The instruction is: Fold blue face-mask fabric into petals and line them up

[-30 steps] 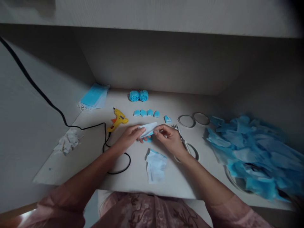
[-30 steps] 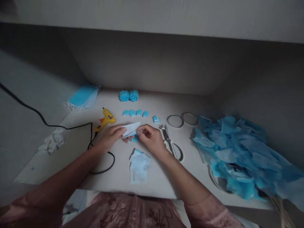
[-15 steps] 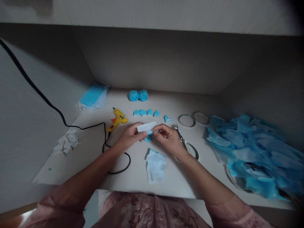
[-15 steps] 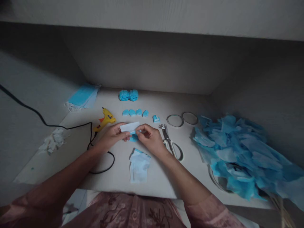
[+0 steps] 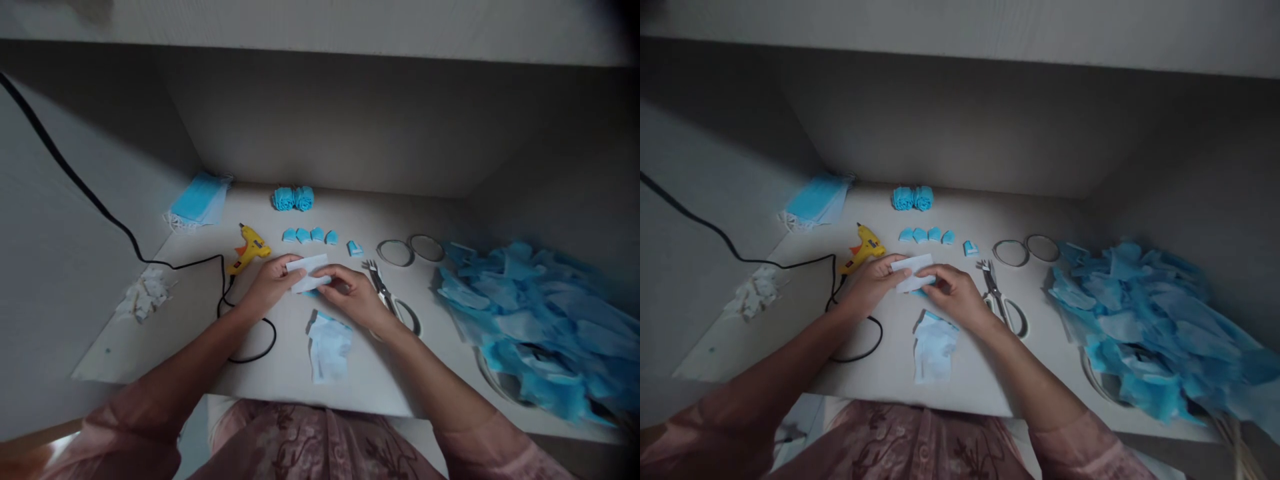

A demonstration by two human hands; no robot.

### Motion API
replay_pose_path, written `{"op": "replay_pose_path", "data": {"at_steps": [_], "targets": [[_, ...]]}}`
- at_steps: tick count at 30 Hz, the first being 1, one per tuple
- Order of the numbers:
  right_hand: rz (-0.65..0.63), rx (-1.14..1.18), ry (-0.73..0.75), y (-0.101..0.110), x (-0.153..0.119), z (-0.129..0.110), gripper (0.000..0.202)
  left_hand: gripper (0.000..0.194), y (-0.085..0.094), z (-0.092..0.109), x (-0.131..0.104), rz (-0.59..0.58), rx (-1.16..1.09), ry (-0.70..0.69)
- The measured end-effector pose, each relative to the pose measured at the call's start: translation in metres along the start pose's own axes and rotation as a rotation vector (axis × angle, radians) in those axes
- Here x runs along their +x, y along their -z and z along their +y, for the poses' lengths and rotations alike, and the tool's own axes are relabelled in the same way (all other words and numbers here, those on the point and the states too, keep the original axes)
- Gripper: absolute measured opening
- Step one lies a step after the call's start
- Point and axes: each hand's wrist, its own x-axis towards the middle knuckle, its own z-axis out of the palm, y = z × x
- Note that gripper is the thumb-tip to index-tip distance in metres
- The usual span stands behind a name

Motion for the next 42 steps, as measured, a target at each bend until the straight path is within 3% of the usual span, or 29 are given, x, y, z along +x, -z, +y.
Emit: {"op": "replay_pose_path", "data": {"at_steps": [3,7,17,26,32,42], "targets": [[0.029,-0.004,0.015,0.0,0.001,0.0015,0.005,0.028,0.0007,-0.0024,0.0013,-0.008,-0.028,0.023],[0.023,-0.014,0.021,0.0008,0.0008,-0.001,0.004,0.03,0.0021,-0.0056,0.0024,-0.002,-0.029,0.037],[-0.075,-0.086,0.105,0.0064,-0.0013,-0.0039,0.042,0.027,0.0028,-0.0041,0.0031,0.007,-0.186,0.095],[-0.003,-0.028,0.144,0.0071,0.0015,-0.0042,0.006,0.026,0.0022,-0.0031,0.0027,-0.001,-0.158,0.115],[-0.03,-0.063,0.156,0.0063,0.0025,-0.0022,0.009,0.03,0.0028,-0.0037,0.0036,0.024,-0.097,0.074],[0.025,0.037,-0.023,0.0028,0.0012,-0.0011,0.013,0.03,0.0029,-0.0069,0.0038,-0.011,-0.061,0.042]]}}
